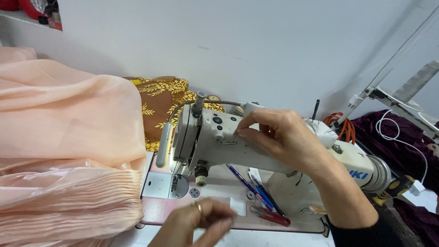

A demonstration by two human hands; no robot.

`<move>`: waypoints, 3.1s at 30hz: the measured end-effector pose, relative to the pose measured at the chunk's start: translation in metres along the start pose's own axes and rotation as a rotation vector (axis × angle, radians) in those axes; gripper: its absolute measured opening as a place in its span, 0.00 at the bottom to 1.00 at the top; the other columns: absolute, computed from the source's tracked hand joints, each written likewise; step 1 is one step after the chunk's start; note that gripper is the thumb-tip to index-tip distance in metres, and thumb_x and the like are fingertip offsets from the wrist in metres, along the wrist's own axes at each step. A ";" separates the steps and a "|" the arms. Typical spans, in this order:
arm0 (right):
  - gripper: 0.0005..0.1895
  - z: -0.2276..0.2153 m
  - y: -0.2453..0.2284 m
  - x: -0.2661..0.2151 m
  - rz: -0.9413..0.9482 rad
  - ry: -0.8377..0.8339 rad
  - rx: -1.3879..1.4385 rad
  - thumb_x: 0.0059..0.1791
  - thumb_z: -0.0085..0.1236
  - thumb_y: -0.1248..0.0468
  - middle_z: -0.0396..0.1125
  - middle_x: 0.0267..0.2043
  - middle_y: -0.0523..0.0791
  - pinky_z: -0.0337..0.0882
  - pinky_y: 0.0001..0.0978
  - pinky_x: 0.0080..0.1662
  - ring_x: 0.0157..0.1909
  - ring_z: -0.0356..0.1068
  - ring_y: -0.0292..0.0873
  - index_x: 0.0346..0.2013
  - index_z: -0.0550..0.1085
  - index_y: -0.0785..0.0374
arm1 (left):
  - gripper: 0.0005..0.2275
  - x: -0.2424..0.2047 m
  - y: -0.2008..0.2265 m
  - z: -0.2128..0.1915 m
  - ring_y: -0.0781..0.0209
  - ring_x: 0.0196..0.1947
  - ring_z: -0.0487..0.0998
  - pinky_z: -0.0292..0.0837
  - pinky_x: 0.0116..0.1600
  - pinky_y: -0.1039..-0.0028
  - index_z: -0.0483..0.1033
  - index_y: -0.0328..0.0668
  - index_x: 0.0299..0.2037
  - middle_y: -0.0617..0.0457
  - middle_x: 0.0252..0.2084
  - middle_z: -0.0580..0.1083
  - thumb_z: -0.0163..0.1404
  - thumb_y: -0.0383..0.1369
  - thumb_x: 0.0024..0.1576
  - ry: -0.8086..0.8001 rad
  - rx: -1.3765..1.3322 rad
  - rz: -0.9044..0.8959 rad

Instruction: Threading an industrial sewing machine and sewing pleats into a light pink fabric

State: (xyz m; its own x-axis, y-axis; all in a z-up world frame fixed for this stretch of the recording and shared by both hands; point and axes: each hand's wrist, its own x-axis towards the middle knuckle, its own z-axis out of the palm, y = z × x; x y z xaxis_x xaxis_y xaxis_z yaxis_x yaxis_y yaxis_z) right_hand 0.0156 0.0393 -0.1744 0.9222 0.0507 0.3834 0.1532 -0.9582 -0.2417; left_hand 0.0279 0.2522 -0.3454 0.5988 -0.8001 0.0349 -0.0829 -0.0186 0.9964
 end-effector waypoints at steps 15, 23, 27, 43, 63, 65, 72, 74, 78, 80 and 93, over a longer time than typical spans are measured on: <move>0.03 0.000 0.014 0.003 -0.233 -0.028 -0.128 0.50 0.49 0.66 0.68 0.30 0.40 0.60 0.28 0.26 0.20 0.59 0.39 0.34 0.72 0.59 | 0.10 0.098 0.062 0.033 0.57 0.29 0.83 0.82 0.41 0.73 0.76 0.34 0.43 0.43 0.37 0.82 0.52 0.27 0.52 0.395 -0.711 0.080; 0.02 0.000 0.010 0.002 -0.265 -0.023 -0.126 0.50 0.51 0.66 0.68 0.32 0.41 0.61 0.28 0.26 0.19 0.59 0.39 0.33 0.72 0.59 | 0.10 0.103 0.060 0.039 0.57 0.24 0.81 0.80 0.35 0.74 0.76 0.32 0.41 0.41 0.34 0.82 0.54 0.27 0.51 0.458 -0.762 0.133; 0.03 -0.001 0.006 0.003 -0.282 -0.034 -0.145 0.50 0.51 0.64 0.68 0.35 0.40 0.66 0.29 0.30 0.27 0.68 0.39 0.34 0.73 0.59 | 0.09 0.106 0.059 0.041 0.59 0.22 0.80 0.78 0.33 0.77 0.76 0.32 0.39 0.42 0.32 0.82 0.55 0.29 0.50 0.486 -0.770 0.136; 0.13 -0.022 -0.036 -0.002 -0.377 -0.196 0.059 0.50 0.47 0.59 0.72 0.46 0.46 0.77 0.32 0.46 0.47 0.75 0.42 0.42 0.75 0.61 | 0.07 0.079 0.045 0.040 0.59 0.13 0.74 0.71 0.23 0.74 0.74 0.34 0.36 0.46 0.26 0.77 0.46 0.30 0.58 0.354 -0.764 0.412; 0.03 0.015 -0.014 0.006 0.006 0.037 -0.003 0.46 0.58 0.66 0.60 0.22 0.38 0.52 0.26 0.27 0.21 0.50 0.35 0.29 0.78 0.58 | 0.09 0.083 0.057 0.031 0.57 0.14 0.67 0.67 0.23 0.68 0.76 0.29 0.40 0.39 0.31 0.75 0.49 0.30 0.57 0.390 -1.157 -0.059; 0.03 0.018 -0.012 0.008 -0.029 0.036 -0.024 0.47 0.57 0.66 0.61 0.22 0.38 0.53 0.27 0.26 0.21 0.51 0.35 0.29 0.78 0.58 | 0.09 0.085 0.058 0.031 0.58 0.15 0.67 0.68 0.24 0.69 0.76 0.30 0.41 0.37 0.34 0.77 0.50 0.30 0.56 0.429 -1.207 -0.105; 0.03 0.025 -0.011 0.009 -0.004 0.082 -0.028 0.46 0.59 0.66 0.58 0.21 0.38 0.53 0.26 0.26 0.21 0.50 0.35 0.28 0.78 0.57 | 0.10 0.089 0.059 0.029 0.60 0.17 0.67 0.67 0.24 0.73 0.78 0.33 0.41 0.39 0.36 0.77 0.50 0.32 0.56 0.438 -1.307 -0.115; 0.03 0.027 -0.010 0.009 -0.021 0.091 -0.038 0.46 0.59 0.67 0.58 0.21 0.38 0.54 0.26 0.27 0.21 0.51 0.35 0.28 0.78 0.57 | 0.10 0.089 0.059 0.029 0.60 0.17 0.67 0.68 0.24 0.73 0.79 0.33 0.41 0.39 0.35 0.77 0.50 0.32 0.56 0.440 -1.318 -0.125; 0.02 0.028 -0.009 0.008 -0.050 0.100 -0.044 0.45 0.59 0.67 0.59 0.21 0.39 0.55 0.27 0.26 0.22 0.54 0.36 0.28 0.78 0.58 | 0.10 0.090 0.060 0.029 0.60 0.17 0.67 0.67 0.23 0.73 0.79 0.33 0.41 0.39 0.35 0.77 0.50 0.32 0.56 0.451 -1.330 -0.136; 0.02 0.028 -0.009 0.008 -0.068 0.099 -0.064 0.45 0.59 0.67 0.61 0.22 0.39 0.58 0.27 0.26 0.23 0.58 0.36 0.29 0.78 0.58 | 0.10 0.090 0.062 0.029 0.60 0.17 0.67 0.67 0.24 0.73 0.79 0.33 0.41 0.39 0.35 0.77 0.50 0.32 0.56 0.453 -1.329 -0.137; 0.02 0.026 -0.012 0.006 -0.092 0.037 -0.094 0.46 0.60 0.64 0.62 0.23 0.38 0.59 0.26 0.25 0.21 0.58 0.35 0.29 0.78 0.58 | 0.10 0.101 0.069 0.036 0.63 0.13 0.64 0.65 0.20 0.75 0.80 0.31 0.39 0.40 0.33 0.78 0.52 0.32 0.55 0.514 -1.363 -0.131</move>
State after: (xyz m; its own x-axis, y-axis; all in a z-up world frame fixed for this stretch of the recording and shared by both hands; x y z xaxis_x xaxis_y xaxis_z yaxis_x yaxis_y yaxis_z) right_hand 0.0286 0.0586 -0.1924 0.8917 0.1302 0.4335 0.2006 -0.9722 -0.1206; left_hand 0.0538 0.1489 -0.2761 0.7790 -0.5343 -0.3282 0.6208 0.7307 0.2840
